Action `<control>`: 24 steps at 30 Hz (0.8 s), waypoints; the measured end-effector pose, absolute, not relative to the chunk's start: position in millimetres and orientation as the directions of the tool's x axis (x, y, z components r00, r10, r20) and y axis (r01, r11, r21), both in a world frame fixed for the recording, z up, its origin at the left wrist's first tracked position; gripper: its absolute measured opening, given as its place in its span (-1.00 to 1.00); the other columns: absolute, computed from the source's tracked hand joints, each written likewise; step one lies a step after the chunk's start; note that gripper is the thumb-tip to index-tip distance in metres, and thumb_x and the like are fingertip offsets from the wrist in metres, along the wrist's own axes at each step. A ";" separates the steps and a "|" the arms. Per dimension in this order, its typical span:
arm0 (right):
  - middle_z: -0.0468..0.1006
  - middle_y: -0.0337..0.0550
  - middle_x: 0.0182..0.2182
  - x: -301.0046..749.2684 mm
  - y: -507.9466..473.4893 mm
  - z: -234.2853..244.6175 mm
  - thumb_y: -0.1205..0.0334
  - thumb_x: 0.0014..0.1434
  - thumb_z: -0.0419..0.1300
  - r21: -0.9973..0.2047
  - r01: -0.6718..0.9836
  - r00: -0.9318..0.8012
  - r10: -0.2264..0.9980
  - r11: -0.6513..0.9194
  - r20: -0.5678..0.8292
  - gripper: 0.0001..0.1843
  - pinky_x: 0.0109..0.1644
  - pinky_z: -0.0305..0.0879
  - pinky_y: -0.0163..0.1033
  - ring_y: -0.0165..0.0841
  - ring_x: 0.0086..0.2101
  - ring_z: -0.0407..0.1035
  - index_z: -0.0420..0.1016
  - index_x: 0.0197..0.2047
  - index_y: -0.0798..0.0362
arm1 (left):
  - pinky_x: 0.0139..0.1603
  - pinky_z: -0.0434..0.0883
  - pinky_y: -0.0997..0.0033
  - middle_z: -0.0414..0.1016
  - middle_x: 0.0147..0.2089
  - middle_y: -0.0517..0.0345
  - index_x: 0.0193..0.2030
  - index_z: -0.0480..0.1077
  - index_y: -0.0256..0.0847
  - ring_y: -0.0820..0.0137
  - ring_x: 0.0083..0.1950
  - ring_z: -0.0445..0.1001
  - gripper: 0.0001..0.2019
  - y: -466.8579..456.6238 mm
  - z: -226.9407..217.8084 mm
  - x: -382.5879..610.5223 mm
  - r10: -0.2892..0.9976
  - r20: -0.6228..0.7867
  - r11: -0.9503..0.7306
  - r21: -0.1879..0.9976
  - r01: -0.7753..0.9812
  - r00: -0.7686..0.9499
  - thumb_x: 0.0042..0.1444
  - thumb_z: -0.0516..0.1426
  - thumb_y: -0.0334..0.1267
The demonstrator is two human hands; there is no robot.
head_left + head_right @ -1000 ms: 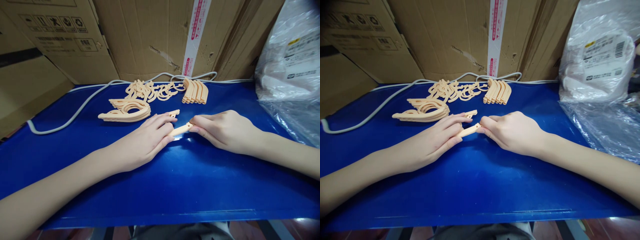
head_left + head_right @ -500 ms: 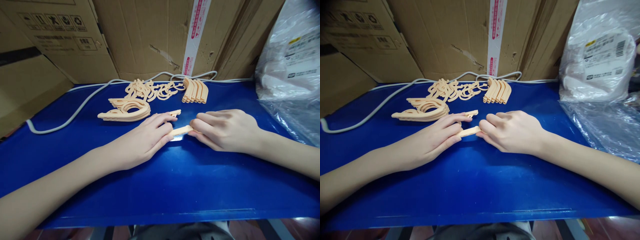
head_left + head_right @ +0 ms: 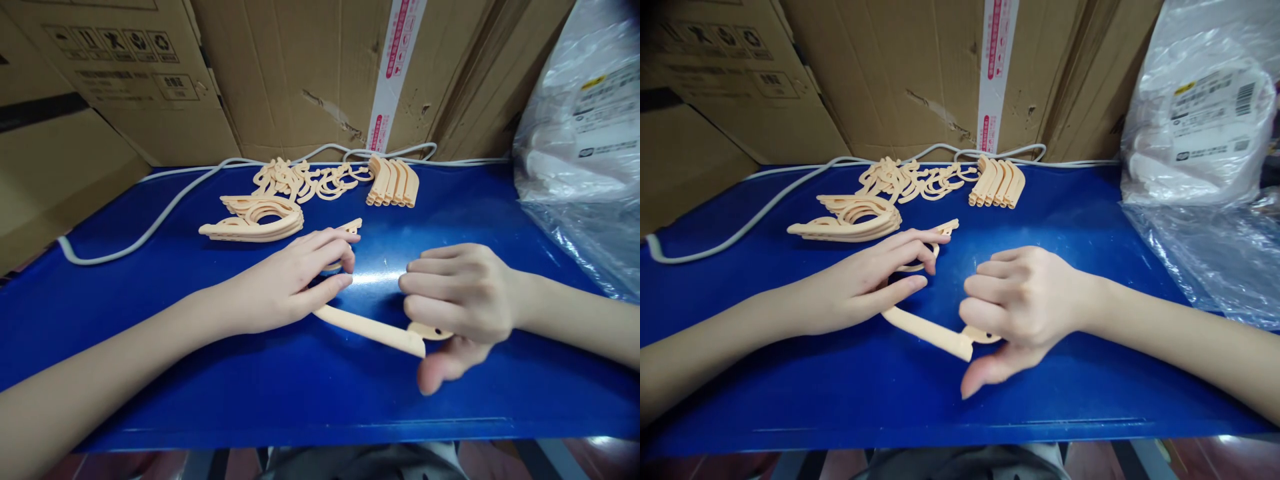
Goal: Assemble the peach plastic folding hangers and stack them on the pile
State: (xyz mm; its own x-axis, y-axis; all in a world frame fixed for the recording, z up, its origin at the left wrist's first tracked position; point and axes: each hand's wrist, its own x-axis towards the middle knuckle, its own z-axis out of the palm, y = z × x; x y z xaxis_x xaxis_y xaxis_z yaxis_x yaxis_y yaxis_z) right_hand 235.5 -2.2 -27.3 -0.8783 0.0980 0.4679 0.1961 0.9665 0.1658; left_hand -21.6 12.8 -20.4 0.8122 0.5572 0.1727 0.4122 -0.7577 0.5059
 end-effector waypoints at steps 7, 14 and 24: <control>0.23 -0.24 -0.55 226.3 -11.0 -21.1 -0.03 0.43 -0.20 0.095 0.176 -0.874 0.111 0.980 0.474 -0.49 -0.33 0.04 -0.13 -0.33 -0.47 0.10 0.19 -0.51 -0.02 | 0.40 0.16 0.39 0.29 0.35 0.05 0.15 0.37 -0.16 0.38 0.41 0.22 -0.71 16.5 -27.6 -23.1 0.572 0.237 -0.765 0.499 0.407 0.785 0.39 -0.03 -0.39; 0.47 -0.07 -0.32 221.8 -6.4 -23.0 -0.08 0.38 -0.15 0.143 0.190 -0.901 0.114 0.971 0.419 -0.52 -0.08 0.18 -0.04 -0.26 -0.30 0.29 0.32 -0.40 0.02 | 0.40 0.16 0.45 0.37 0.30 0.07 0.25 0.30 -0.21 0.41 0.36 0.28 -0.68 15.4 -30.6 -20.6 0.589 0.259 -0.764 0.487 0.423 0.766 0.42 -0.03 -0.33; 0.53 -0.01 -0.13 226.1 -1.7 -18.8 -0.19 0.34 -0.09 0.222 0.318 -0.852 0.175 0.922 0.494 -0.52 -0.17 0.25 -0.02 -0.21 -0.21 0.39 0.42 -0.13 0.02 | 0.33 0.22 0.41 0.37 0.25 0.02 0.25 0.27 -0.23 0.38 0.30 0.31 -0.67 9.1 -23.0 -20.5 0.591 0.295 -0.778 0.454 0.433 0.751 0.39 -0.02 -0.40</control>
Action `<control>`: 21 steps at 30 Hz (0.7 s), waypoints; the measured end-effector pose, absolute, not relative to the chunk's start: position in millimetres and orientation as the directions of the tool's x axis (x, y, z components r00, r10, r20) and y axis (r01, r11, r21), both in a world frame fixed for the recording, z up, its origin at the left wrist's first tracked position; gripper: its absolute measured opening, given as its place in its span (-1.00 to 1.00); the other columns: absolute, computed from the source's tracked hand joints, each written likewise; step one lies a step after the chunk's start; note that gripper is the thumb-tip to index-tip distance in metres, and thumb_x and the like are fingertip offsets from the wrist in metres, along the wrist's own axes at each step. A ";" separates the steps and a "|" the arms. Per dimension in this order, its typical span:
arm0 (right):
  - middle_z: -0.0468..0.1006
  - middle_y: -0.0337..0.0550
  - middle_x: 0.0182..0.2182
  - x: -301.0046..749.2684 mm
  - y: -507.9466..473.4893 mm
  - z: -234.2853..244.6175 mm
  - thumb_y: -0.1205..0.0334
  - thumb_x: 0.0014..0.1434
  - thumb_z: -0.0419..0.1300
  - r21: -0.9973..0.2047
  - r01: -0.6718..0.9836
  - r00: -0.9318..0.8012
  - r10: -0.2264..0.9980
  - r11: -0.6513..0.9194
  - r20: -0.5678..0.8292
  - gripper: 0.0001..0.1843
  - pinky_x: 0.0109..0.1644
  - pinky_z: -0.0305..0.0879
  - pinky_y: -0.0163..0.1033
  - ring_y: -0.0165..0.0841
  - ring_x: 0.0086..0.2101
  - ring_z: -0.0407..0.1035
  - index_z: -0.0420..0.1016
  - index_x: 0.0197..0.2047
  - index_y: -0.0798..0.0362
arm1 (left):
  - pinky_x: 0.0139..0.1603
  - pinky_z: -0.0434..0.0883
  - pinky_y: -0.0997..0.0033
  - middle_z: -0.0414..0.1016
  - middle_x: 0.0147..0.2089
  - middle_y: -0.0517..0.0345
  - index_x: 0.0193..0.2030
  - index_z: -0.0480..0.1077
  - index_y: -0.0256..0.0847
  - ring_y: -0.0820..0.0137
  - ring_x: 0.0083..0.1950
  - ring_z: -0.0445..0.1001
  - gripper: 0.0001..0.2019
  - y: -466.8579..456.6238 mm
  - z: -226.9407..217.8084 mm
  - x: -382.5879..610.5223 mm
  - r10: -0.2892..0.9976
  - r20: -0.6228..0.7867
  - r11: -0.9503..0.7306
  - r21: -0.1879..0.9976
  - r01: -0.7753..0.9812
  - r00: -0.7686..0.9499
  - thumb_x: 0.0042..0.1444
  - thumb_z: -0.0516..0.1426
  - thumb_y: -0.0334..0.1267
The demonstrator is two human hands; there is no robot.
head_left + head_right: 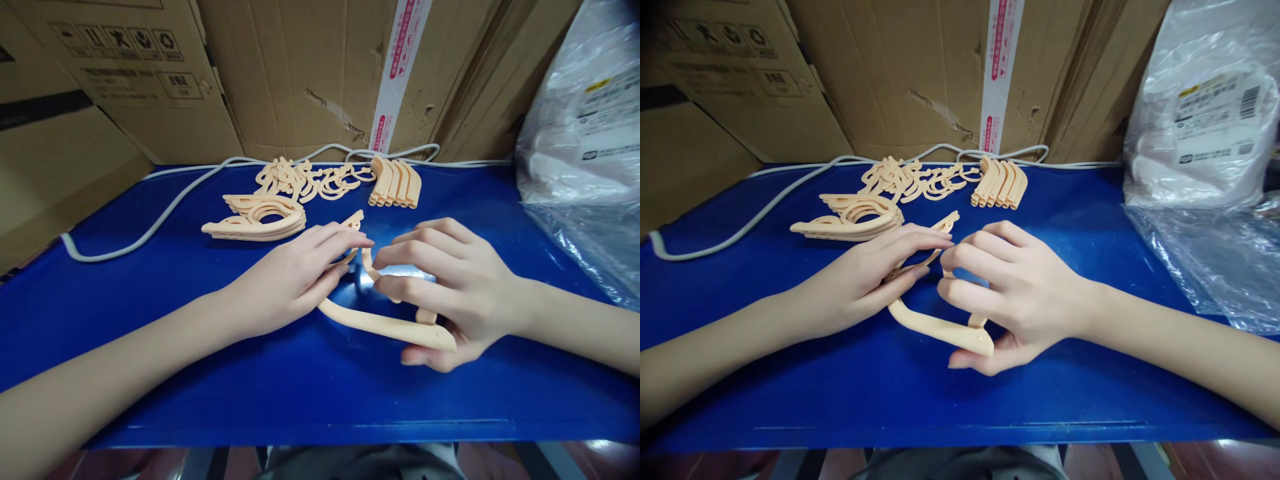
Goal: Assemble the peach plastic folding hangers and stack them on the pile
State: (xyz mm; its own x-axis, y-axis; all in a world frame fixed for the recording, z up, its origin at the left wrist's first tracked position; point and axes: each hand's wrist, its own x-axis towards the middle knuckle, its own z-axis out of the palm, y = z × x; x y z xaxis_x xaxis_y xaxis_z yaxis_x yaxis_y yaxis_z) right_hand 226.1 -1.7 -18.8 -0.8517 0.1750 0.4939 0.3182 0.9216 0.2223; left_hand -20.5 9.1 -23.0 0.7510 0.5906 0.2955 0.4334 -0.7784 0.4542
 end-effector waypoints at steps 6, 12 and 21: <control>0.50 -0.06 -0.30 226.0 -3.7 -19.0 -0.34 0.32 -0.09 0.207 0.340 -0.839 0.196 0.918 0.507 -0.38 -0.31 0.19 -0.09 -0.28 -0.35 0.33 0.41 -0.16 0.08 | 0.35 0.22 0.31 0.35 0.28 -0.01 0.25 0.27 -0.23 0.32 0.32 0.28 -0.67 9.3 -24.5 -20.0 0.586 0.296 -0.787 0.429 0.444 0.754 0.39 -0.03 -0.39; 0.51 -0.13 -0.41 222.1 -11.5 -18.1 -0.10 0.42 -0.10 0.232 0.282 -0.865 0.142 0.931 0.481 -0.52 -0.32 0.19 -0.12 -0.30 -0.40 0.32 0.45 -0.12 0.11 | 0.31 0.25 0.36 0.39 0.25 0.00 0.23 0.28 -0.24 0.34 0.30 0.32 -0.69 8.9 -24.6 -19.6 0.585 0.317 -0.792 0.419 0.444 0.746 0.41 -0.03 -0.35; 0.55 -0.04 -0.36 219.6 -15.4 -18.9 0.11 0.39 -0.01 0.205 0.165 -0.897 0.061 0.965 0.438 -0.67 -0.33 0.23 -0.17 -0.30 -0.35 0.38 0.47 -0.25 0.12 | 0.25 0.31 0.37 0.45 0.24 0.07 0.23 0.32 -0.18 0.33 0.26 0.40 -0.69 9.5 -25.4 -21.3 0.631 0.294 -0.758 0.430 0.490 0.718 0.39 0.02 -0.30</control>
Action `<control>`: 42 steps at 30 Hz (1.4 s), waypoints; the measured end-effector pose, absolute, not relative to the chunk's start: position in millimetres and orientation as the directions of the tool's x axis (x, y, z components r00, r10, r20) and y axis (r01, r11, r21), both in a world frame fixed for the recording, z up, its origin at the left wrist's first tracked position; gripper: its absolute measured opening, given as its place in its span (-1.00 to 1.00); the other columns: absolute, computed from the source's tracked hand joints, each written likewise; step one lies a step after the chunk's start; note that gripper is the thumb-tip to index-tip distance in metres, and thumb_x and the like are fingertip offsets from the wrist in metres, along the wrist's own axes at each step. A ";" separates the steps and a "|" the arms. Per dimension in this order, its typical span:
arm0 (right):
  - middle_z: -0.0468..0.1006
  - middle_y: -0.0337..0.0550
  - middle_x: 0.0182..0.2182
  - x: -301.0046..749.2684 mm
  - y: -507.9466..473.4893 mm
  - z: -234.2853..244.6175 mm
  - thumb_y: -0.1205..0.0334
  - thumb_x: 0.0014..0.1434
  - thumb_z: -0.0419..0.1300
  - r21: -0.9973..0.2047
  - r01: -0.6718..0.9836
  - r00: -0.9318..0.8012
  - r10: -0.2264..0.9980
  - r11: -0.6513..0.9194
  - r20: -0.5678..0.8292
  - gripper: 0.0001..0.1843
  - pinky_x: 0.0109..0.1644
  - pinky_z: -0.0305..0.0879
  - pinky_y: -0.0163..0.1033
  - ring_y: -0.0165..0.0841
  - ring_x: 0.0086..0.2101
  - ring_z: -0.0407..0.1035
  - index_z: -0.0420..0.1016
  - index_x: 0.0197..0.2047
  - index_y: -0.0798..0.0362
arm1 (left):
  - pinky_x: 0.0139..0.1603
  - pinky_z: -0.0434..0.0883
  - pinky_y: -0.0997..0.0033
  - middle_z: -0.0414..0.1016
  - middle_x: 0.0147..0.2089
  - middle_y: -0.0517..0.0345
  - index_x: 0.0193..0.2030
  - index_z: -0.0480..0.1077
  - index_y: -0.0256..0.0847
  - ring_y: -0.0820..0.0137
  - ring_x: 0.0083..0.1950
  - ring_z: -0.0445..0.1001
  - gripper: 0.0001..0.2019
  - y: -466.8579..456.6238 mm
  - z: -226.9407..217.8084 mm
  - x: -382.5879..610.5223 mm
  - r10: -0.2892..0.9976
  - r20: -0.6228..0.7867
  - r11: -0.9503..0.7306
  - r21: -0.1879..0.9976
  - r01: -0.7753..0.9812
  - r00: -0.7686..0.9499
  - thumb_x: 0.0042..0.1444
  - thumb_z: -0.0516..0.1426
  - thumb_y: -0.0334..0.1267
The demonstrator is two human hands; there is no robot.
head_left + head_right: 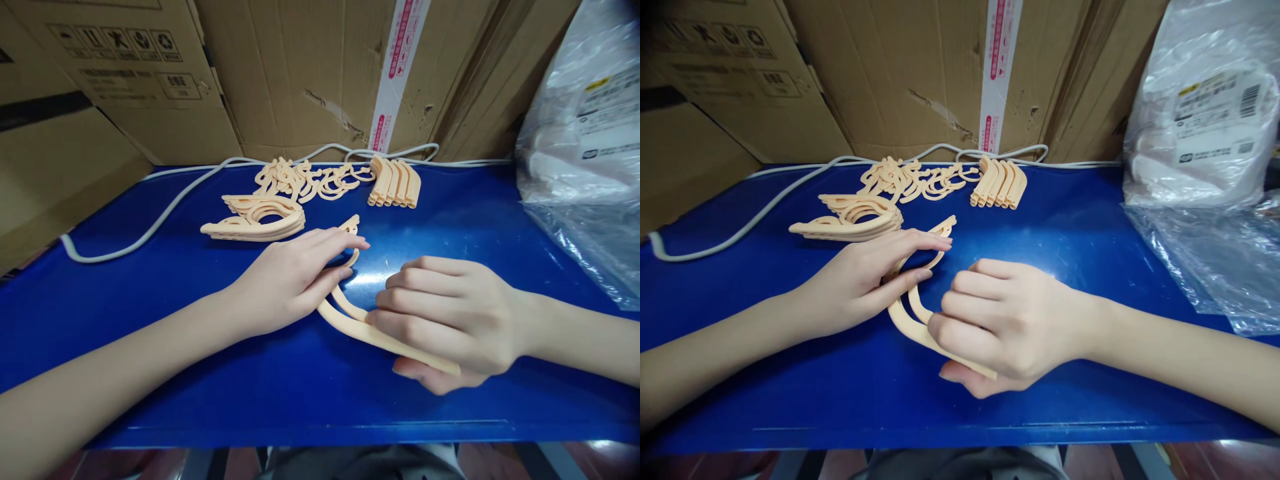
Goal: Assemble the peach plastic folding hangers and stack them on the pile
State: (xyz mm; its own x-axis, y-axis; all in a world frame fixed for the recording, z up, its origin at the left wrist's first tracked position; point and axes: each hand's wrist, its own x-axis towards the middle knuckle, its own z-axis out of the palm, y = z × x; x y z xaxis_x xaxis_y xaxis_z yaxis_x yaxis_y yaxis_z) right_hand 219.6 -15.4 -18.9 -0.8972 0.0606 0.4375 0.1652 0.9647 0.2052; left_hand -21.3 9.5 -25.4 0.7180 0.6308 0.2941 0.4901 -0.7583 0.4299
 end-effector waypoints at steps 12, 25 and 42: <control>0.58 -0.12 -0.38 220.8 -9.7 -23.9 0.37 0.24 0.07 0.092 0.215 -0.889 0.156 0.972 0.430 -0.80 -0.31 0.29 -0.18 -0.30 -0.31 0.43 0.41 -0.08 0.17 | 0.12 0.35 0.41 0.54 0.09 0.10 0.13 0.39 -0.23 0.35 0.11 0.49 -0.72 12.3 -24.9 -19.5 0.615 0.312 -0.760 0.479 0.439 0.724 0.31 0.09 -0.32; 0.60 -0.12 -0.36 223.5 3.4 -22.7 0.30 0.33 0.05 0.278 0.271 -0.915 0.157 0.922 0.372 -0.79 -0.29 0.28 -0.19 -0.33 -0.36 0.36 0.49 -0.30 0.08 | 0.13 0.39 0.29 0.51 0.17 0.03 0.28 0.29 -0.21 0.27 0.13 0.50 -0.63 10.2 -26.7 -21.4 0.574 0.253 -0.803 0.363 0.473 0.779 0.39 0.03 -0.20; 0.59 -0.04 -0.19 231.1 12.5 -19.3 0.37 0.32 0.06 0.280 0.299 -0.925 0.206 0.912 0.319 -0.83 -0.20 0.36 -0.16 -0.27 -0.27 0.36 0.49 -0.17 0.13 | 0.18 0.42 0.29 0.43 0.30 0.00 0.38 0.19 -0.21 0.27 0.23 0.46 -0.48 13.3 -31.6 -25.8 0.512 0.287 -0.853 0.279 0.441 0.810 0.31 -0.08 -0.50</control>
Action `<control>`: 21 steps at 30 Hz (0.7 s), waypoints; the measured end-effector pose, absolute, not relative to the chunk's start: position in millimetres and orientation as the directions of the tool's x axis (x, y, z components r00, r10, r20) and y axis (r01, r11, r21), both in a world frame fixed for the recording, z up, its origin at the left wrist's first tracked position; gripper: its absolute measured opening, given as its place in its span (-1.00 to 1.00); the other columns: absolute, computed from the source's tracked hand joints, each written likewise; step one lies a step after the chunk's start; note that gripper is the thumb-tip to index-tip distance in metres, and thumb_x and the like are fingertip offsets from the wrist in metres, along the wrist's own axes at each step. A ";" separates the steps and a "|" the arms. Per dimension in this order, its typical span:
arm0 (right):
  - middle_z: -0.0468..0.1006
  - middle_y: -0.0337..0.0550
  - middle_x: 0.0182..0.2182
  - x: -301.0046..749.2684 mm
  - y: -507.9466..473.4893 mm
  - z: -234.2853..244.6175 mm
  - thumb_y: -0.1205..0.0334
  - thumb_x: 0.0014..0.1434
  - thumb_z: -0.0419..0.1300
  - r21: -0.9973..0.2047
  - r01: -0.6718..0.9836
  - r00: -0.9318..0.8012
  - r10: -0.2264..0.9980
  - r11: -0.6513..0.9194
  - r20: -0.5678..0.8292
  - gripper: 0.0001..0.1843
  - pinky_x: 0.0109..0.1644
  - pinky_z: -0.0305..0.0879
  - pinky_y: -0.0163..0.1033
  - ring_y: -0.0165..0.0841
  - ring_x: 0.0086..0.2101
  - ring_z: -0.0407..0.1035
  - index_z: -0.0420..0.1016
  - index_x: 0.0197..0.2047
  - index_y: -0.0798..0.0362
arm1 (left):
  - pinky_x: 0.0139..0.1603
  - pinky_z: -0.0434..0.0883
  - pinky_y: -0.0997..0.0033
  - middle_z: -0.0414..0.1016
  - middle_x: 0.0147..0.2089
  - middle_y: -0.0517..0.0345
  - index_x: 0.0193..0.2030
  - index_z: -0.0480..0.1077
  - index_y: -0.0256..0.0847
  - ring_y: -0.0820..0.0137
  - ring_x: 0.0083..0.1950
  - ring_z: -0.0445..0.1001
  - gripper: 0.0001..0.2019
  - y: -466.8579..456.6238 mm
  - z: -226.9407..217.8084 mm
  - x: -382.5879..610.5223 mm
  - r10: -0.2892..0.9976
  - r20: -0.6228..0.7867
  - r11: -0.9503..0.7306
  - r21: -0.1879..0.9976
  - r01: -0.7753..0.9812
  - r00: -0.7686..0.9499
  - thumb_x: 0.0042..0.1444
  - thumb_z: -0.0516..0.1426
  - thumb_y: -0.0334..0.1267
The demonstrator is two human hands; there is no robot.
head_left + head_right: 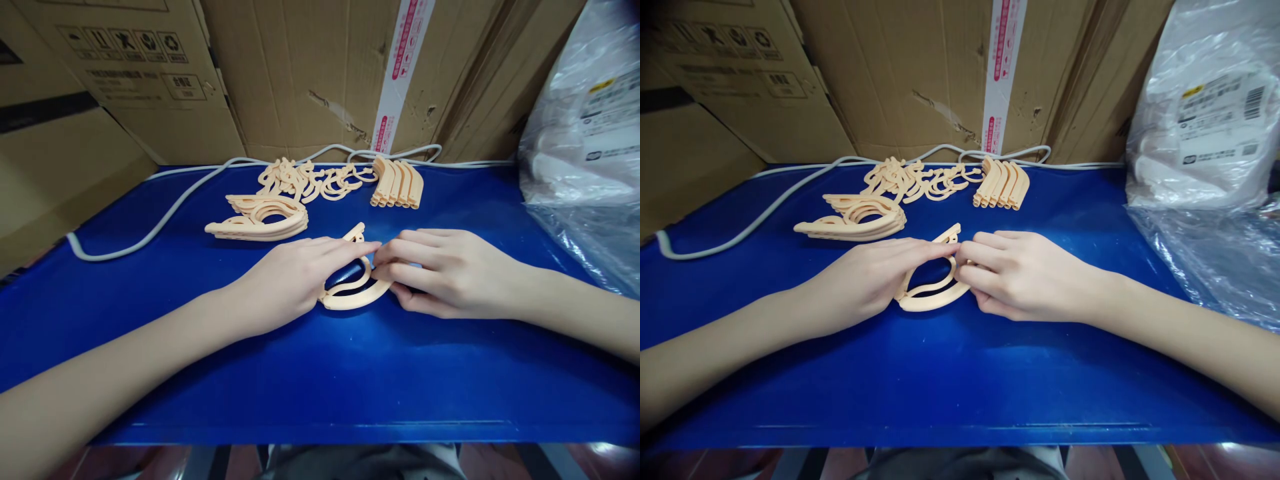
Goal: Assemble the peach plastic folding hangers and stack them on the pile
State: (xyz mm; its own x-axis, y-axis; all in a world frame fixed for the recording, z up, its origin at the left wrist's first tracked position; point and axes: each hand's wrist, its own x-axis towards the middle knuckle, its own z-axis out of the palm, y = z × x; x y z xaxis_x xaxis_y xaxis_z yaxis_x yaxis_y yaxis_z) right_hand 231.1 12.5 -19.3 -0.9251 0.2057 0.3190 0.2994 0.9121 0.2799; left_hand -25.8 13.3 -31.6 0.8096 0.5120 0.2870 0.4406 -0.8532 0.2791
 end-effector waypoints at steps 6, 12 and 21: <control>0.57 -0.09 -0.29 233.8 13.2 -15.5 0.33 0.41 0.00 0.414 0.298 -0.930 0.164 0.860 0.328 -0.78 -0.31 0.27 -0.19 -0.31 -0.36 0.32 0.46 -0.20 0.10 | 0.32 0.29 0.35 0.35 0.34 0.07 0.35 0.21 -0.13 0.37 0.33 0.33 -0.53 16.0 -32.8 -26.7 0.522 0.266 -0.832 0.369 0.414 0.810 0.35 -0.04 -0.49; 0.58 -0.10 -0.26 236.8 16.2 -12.4 0.33 0.43 -0.01 0.420 0.314 -0.920 0.164 0.852 0.356 -0.80 -0.29 0.22 -0.19 -0.32 -0.27 0.38 0.41 -0.18 0.10 | 0.32 0.27 0.41 0.37 0.27 0.03 0.30 0.27 -0.22 0.42 0.28 0.33 -0.58 15.0 -30.3 -24.8 0.488 0.339 -0.859 0.350 0.373 0.805 0.36 -0.08 -0.53; 0.55 -0.13 -0.30 235.8 14.7 -13.1 0.27 0.40 0.06 0.440 0.434 -0.842 0.181 0.786 0.508 -0.83 -0.28 0.14 -0.15 -0.29 -0.32 0.28 0.41 -0.25 0.01 | 0.25 0.34 0.32 0.39 0.24 0.03 0.24 0.32 -0.21 0.36 0.22 0.36 -0.66 15.2 -30.2 -22.9 0.465 0.338 -0.881 0.269 0.389 0.818 0.41 -0.06 -0.44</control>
